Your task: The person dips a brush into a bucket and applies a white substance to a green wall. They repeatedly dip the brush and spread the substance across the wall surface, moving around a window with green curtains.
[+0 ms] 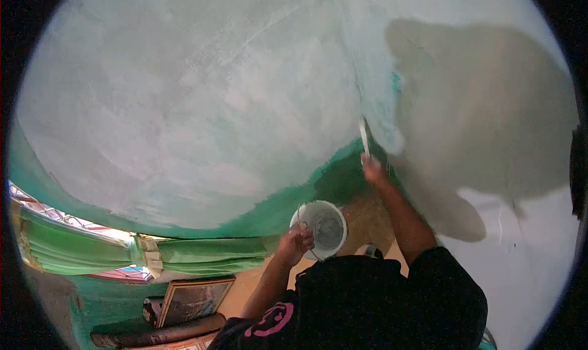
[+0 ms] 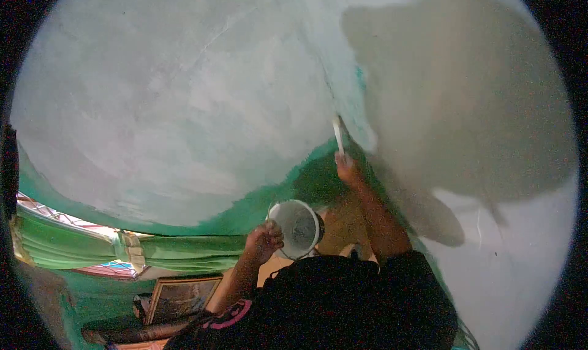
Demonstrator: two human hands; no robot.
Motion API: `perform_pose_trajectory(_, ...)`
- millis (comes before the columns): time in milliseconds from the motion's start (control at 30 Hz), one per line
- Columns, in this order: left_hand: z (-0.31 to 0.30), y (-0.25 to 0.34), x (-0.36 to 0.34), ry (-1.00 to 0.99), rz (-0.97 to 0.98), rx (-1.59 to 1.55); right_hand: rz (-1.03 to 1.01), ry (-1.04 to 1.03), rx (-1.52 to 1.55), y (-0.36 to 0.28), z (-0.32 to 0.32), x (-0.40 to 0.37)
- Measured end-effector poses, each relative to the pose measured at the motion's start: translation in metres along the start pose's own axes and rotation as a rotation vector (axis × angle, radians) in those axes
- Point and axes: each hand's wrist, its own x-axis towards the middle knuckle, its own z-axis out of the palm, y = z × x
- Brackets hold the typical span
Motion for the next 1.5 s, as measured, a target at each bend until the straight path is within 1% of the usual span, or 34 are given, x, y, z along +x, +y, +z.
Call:
perform_pose_trajectory(67,-0.006,-0.002,-0.002,0.002,-0.008,-0.007,0.249,-0.174,-0.063,0.073,0.020,-0.011)
perform_pose_trajectory(133,-0.017,-0.006,-0.003,0.041,-0.036,-0.042,0.513,-0.279,0.184,0.023,0.001,-0.063)
perform_pose_trajectory(167,-0.020,-0.007,-0.003,0.045,-0.037,-0.049,0.517,-0.284,0.179,0.027,0.008,-0.072)
perform_pose_trajectory(233,-0.026,-0.011,-0.005,0.047,-0.014,-0.137,0.473,-0.287,0.121,0.036,0.023,-0.087)
perform_pose_trajectory(267,-0.028,-0.012,-0.007,0.056,-0.021,-0.146,0.484,-0.293,0.115,0.038,0.030,-0.087)
perform_pose_trajectory(333,-0.029,-0.009,-0.006,0.131,-0.043,-0.097,0.152,-0.180,-0.189,0.036,0.043,-0.074)
perform_pose_trajectory(400,-0.019,-0.006,-0.010,0.152,-0.043,-0.118,0.031,-0.257,-0.216,-0.059,0.009,-0.060)
perform_pose_trajectory(433,-0.018,-0.005,-0.012,0.156,-0.024,-0.106,0.029,-0.271,-0.221,-0.082,-0.004,-0.055)
perform_pose_trajectory(500,-0.021,-0.006,-0.018,0.170,0.003,-0.108,-0.139,-0.176,-0.294,-0.109,-0.014,-0.052)
perform_pose_trajectory(533,-0.023,-0.007,-0.020,0.179,0.015,-0.120,-0.143,-0.190,-0.298,-0.107,-0.012,-0.053)
perform_pose_trajectory(600,-0.027,-0.009,-0.024,0.189,0.031,-0.141,-0.289,-0.056,-0.056,-0.089,-0.013,-0.055)
perform_pose_trajectory(667,-0.032,-0.009,-0.029,0.186,0.043,-0.139,-0.267,-0.036,-0.096,-0.040,0.007,-0.052)
perform_pose_trajectory(700,-0.035,-0.009,-0.031,0.184,0.046,-0.148,-0.260,-0.003,-0.167,-0.014,0.018,-0.050)
perform_pose_trajectory(733,-0.038,-0.008,-0.032,0.171,0.031,-0.156,-0.255,0.034,-0.237,0.003,0.024,-0.049)
perform_pose_trajectory(767,-0.042,-0.008,-0.033,0.156,0.012,-0.164,-0.260,0.035,-0.243,0.009,0.024,-0.052)
perform_pose_trajectory(833,-0.052,-0.008,-0.032,0.121,0.008,-0.173,0.136,-0.366,-0.309,0.016,0.028,-0.052)
perform_pose_trajectory(933,-0.064,0.000,-0.030,0.052,-0.006,-0.174,0.062,-0.302,-0.358,0.015,0.053,-0.059)
perform_pose_trajectory(967,-0.065,0.001,-0.029,0.019,-0.019,-0.177,0.058,-0.290,-0.364,-0.004,0.053,-0.062)
perform_pose_trajectory(1000,-0.066,0.003,-0.029,0.006,-0.019,-0.178,0.000,-0.326,-0.289,-0.043,0.049,-0.069)
perform_pose_trajectory(1033,-0.065,0.007,-0.030,0.052,-0.034,-0.152,-0.058,-0.364,-0.213,-0.083,0.044,-0.077)
perform_pose_trajectory(1067,-0.067,0.011,-0.033,0.099,-0.050,-0.127,-0.058,-0.358,-0.219,-0.121,0.037,-0.086)
perform_pose_trajectory(1100,-0.074,0.013,-0.035,0.093,-0.054,-0.129,-0.119,-0.315,-0.071,-0.158,0.029,-0.097)
perform_pose_trajectory(1133,-0.082,0.014,-0.035,0.024,-0.027,-0.129,-0.179,-0.270,0.075,-0.184,0.022,-0.105)
perform_pose_trajectory(1167,-0.088,0.015,-0.037,-0.045,0.000,-0.130,-0.178,-0.265,0.067,-0.201,0.018,-0.109)
perform_pose_trajectory(1200,-0.092,0.019,-0.042,-0.053,-0.005,-0.136,-0.208,-0.208,0.133,-0.216,0.016,-0.113)
perform_pose_trajectory(1233,-0.093,0.025,-0.048,-0.026,-0.010,-0.147,-0.239,-0.149,0.200,-0.223,0.016,-0.115)
perform_pose_trajectory(1267,-0.096,0.029,-0.052,0.000,-0.014,-0.158,-0.243,-0.144,0.191,-0.224,0.021,-0.115)
perform_pose_trajectory(1333,-0.108,0.037,-0.057,-0.030,-0.018,-0.154,-0.221,-0.133,0.287,-0.210,0.035,-0.107)
perform_pose_trajectory(1367,-0.114,0.040,-0.060,-0.049,-0.024,-0.148,-0.228,-0.126,0.284,-0.189,0.048,-0.101)
perform_pose_trajectory(1433,-0.128,0.044,-0.064,-0.051,-0.034,-0.159,-0.147,-0.152,0.163,-0.110,0.086,-0.091)
perform_pose_trajectory(1467,-0.133,0.047,-0.065,-0.046,-0.044,-0.172,-0.284,-0.144,-0.148,-0.048,0.103,-0.086)
perform_pose_trajectory(1500,-0.133,0.050,-0.069,-0.054,-0.050,-0.164,-0.415,-0.134,-0.461,-0.005,0.113,-0.091)
